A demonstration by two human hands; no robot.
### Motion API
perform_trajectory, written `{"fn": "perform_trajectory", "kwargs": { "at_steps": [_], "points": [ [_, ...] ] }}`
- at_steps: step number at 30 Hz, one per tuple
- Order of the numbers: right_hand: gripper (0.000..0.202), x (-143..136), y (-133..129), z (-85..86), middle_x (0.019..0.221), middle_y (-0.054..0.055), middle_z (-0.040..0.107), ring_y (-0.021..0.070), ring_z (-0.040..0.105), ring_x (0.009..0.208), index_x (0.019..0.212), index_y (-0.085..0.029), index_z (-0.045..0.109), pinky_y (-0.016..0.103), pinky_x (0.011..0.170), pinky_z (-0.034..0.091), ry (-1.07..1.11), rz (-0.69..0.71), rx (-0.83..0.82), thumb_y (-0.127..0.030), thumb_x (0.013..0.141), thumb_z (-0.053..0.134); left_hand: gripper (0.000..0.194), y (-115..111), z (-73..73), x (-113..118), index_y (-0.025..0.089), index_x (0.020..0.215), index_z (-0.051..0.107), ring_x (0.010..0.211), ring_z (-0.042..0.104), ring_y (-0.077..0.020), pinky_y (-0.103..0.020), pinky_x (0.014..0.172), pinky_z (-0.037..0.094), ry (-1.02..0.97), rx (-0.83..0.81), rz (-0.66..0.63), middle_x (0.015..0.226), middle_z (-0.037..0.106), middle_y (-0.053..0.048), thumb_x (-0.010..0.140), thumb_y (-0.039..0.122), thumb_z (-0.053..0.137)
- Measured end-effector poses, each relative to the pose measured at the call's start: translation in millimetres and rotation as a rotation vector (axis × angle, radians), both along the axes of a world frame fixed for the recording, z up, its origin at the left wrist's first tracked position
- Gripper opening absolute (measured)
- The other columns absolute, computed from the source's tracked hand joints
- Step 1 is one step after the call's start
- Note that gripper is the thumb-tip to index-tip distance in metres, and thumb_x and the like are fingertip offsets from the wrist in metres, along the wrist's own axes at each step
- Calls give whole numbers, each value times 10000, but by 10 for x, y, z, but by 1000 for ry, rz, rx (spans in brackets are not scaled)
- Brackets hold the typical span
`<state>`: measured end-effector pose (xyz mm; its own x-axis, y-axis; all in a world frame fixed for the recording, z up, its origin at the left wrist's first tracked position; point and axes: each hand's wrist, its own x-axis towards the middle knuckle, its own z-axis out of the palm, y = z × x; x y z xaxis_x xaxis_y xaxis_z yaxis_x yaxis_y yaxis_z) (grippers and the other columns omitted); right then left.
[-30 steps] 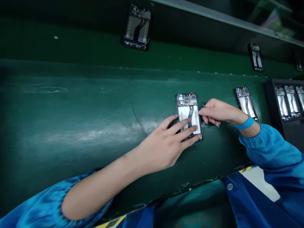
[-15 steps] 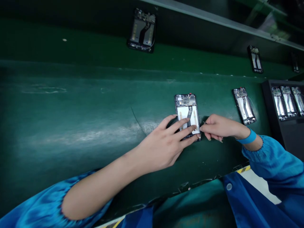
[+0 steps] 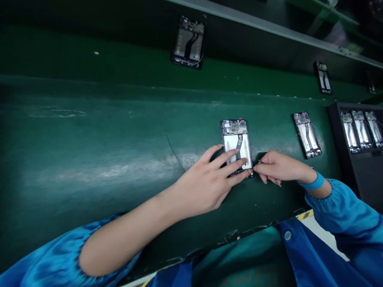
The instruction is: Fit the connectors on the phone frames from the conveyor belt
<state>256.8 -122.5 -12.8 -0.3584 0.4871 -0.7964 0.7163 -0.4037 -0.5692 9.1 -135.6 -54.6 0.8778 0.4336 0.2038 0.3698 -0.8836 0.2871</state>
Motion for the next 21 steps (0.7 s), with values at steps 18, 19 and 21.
{"fn": "perform_trajectory", "kwargs": {
  "at_steps": [18,19,21],
  "points": [
    [453,92,-145,-215,443,-32,548,92,539,393,627,-171,639,195,457,434,211,-286,166,-450,973,555,459,1426,-144,536,250,1426,601,1385,479,-335,-634,1155,255,-1,86,267,1476,592,-79,1040,226,354],
    [458,101,-158,-232,443,-34,545,92,539,395,629,-171,641,200,470,441,227,-294,172,-454,978,550,456,1629,-162,612,247,1426,602,1404,459,-344,-651,1164,227,-20,55,325,1488,581,-79,1044,256,352],
    [467,113,-179,-255,448,-33,543,92,538,397,628,-173,640,205,477,441,258,-316,174,-456,986,541,447,1921,-214,687,262,1409,615,1433,428,-361,-679,1162,210,-39,-32,397,1503,569,-67,1034,302,375]
  ]
}}
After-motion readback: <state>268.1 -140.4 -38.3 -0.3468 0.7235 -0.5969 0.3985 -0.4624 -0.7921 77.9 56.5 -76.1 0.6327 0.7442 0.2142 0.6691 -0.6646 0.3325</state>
